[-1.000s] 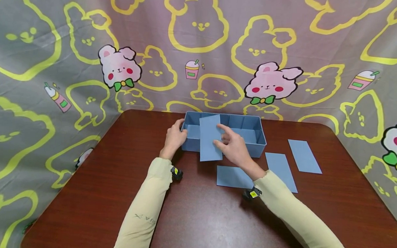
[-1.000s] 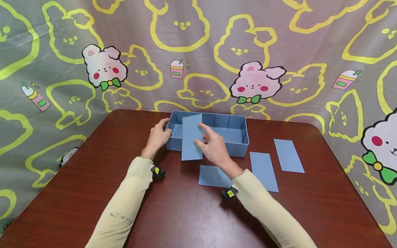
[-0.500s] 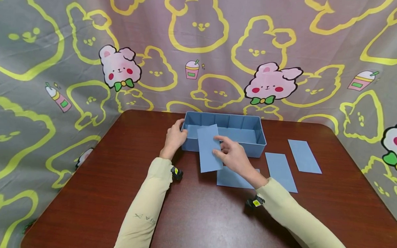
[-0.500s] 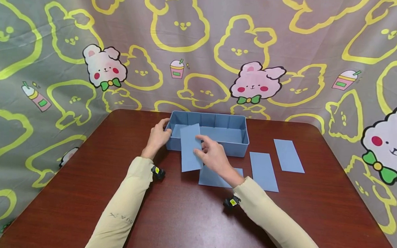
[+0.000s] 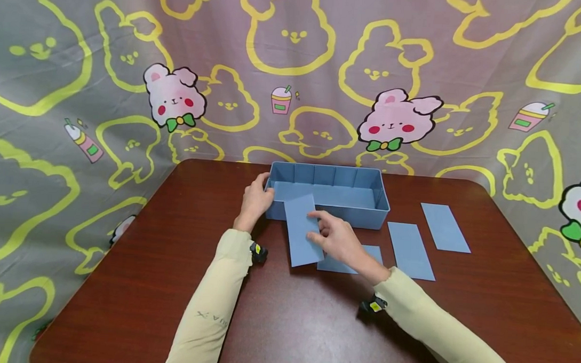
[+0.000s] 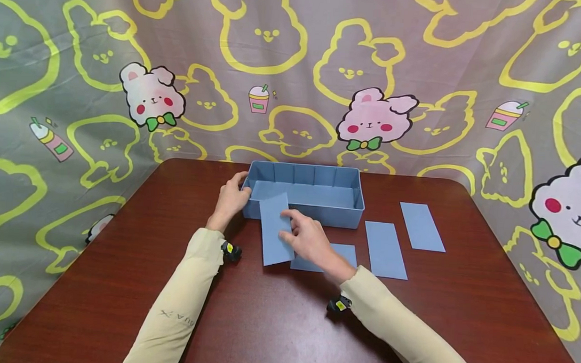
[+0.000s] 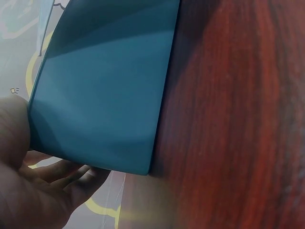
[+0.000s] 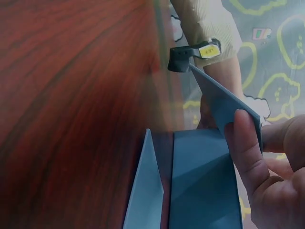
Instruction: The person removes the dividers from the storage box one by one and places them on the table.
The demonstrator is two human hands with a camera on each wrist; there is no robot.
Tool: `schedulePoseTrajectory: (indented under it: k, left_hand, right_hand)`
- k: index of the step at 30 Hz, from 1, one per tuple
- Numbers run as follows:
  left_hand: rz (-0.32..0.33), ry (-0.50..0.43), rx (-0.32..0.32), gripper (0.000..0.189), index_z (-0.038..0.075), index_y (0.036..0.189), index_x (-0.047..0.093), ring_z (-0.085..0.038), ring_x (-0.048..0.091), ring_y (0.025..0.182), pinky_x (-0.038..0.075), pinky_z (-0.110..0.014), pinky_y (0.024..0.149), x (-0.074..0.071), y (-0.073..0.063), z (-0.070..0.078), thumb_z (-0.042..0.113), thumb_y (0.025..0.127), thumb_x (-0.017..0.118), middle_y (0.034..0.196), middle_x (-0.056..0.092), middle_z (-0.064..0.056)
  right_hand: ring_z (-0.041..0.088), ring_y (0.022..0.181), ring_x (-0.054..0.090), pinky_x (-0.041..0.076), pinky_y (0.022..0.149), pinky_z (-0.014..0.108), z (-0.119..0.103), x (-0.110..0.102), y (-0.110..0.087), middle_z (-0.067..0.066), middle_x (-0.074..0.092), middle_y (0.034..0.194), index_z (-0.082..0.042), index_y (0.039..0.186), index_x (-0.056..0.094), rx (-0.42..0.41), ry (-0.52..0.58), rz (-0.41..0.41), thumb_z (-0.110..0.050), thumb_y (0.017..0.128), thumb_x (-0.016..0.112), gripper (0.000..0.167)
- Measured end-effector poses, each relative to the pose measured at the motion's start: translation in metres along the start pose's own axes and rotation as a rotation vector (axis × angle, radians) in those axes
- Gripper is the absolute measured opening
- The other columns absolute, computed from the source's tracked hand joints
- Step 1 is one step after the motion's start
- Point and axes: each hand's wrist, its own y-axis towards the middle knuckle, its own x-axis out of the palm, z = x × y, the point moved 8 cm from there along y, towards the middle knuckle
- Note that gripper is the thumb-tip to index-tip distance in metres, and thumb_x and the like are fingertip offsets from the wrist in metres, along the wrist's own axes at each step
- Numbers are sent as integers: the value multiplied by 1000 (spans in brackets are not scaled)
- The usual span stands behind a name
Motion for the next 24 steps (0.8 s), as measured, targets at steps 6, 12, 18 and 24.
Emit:
schedulePoseTrajectory:
  k: [6, 12, 18, 24]
  left_hand:
    - [3, 8, -2, 52, 19, 146, 46, -32, 54, 75, 42, -40, 71, -1, 0, -1, 17, 94, 48, 120, 65, -17]
    - [11, 7, -4, 52, 19, 145, 46, -30, 53, 75, 42, -40, 71, -1, 0, 0, 17, 94, 48, 122, 64, -17]
    - [0, 6, -4, 53, 19, 146, 45, -28, 50, 67, 40, -37, 67, 1, -2, 2, 17, 94, 47, 119, 65, -17]
    - [11, 0, -3, 52, 19, 145, 46, -28, 49, 67, 40, -38, 68, -2, -3, 1, 16, 94, 48, 117, 65, -17]
  right_hand:
    - [10, 49, 49, 40, 49, 26, -2, 5, -4, 5, 61, 91, -15, 133, 57, 1, -12, -13, -19, 91, 69, 44]
    - [10, 51, 54, 45, 51, 27, 1, 10, -7, 6, 63, 91, -15, 132, 58, 15, -6, -11, -19, 90, 70, 44]
    - [10, 51, 57, 50, 57, 28, 6, 15, -11, 6, 64, 95, -15, 131, 60, 50, -5, -22, -19, 89, 71, 44]
    - [8, 50, 60, 55, 69, 32, 4, 20, -12, 2, 67, 92, -14, 130, 61, 46, -8, -40, -22, 88, 73, 45]
